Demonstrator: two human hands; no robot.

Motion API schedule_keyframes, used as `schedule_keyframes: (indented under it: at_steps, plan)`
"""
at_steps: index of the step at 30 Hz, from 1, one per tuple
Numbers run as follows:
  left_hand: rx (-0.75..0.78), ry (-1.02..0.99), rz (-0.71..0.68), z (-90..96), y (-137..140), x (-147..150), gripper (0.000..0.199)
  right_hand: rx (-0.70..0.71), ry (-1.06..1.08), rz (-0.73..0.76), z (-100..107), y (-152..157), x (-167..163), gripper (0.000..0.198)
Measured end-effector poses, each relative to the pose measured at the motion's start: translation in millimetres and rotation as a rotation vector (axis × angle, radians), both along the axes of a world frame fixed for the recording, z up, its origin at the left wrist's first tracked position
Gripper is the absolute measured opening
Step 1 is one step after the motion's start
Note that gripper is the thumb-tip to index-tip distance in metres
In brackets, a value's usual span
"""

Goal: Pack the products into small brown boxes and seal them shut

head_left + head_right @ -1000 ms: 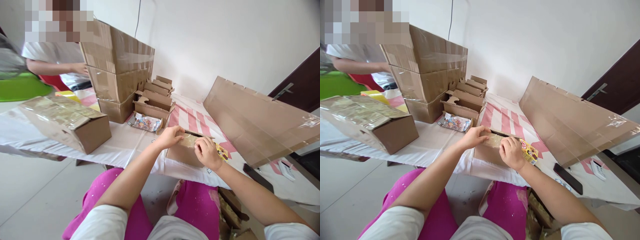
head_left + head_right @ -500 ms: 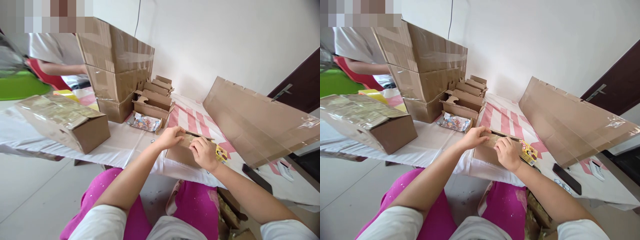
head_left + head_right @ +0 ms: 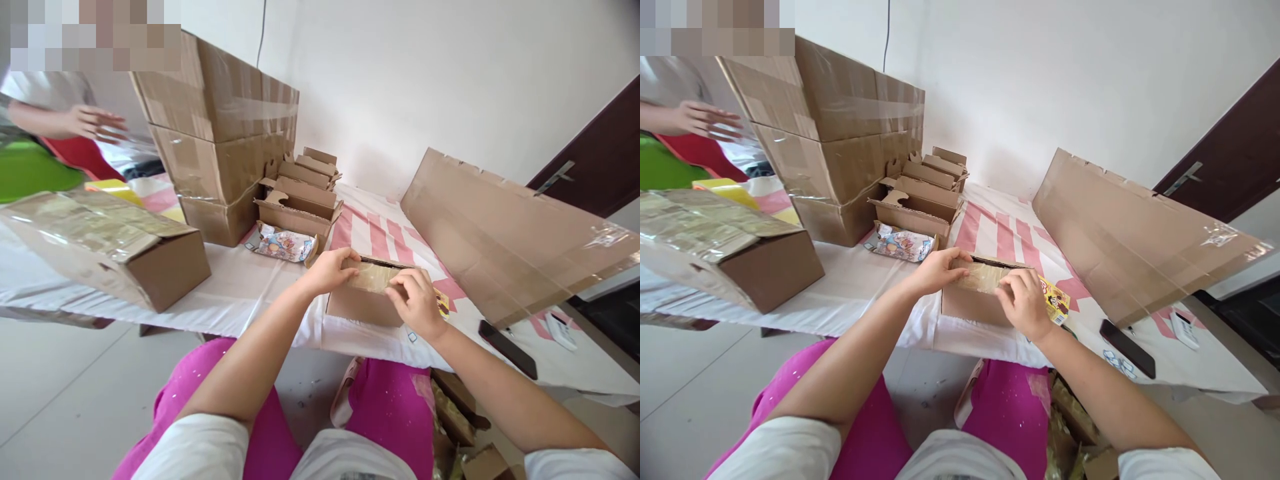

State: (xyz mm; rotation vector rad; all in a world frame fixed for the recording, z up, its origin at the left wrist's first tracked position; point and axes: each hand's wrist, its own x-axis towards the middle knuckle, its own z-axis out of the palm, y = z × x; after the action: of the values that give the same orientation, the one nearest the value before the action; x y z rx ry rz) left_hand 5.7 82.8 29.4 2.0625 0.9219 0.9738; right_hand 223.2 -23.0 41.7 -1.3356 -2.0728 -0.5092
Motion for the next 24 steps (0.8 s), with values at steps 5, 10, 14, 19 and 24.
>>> schedule_keyframes:
  at_steps: [5,10,14,19,24]
  plan:
    - [0.031,0.024,-0.005,-0.2,-3,3,0.023,-0.024,-0.099,0.036,-11,2,-27,0.013]
    - [0.059,0.024,-0.003,-2.8,-2,3,0.024,-0.082,-0.08,-0.006,-10,11,-37,0.014]
    - [0.054,0.023,-0.02,-4.7,-2,4,0.025,-0.086,-0.039,-0.048,-9,14,-30,0.018]
    - [0.086,0.016,-0.039,-4.7,-3,9,0.024,-0.059,-0.039,-0.114,-14,16,-20,0.016]
    - [0.085,0.035,-0.045,-3.0,-5,11,0.024,-0.022,-0.08,-0.204,-16,14,-14,0.012]
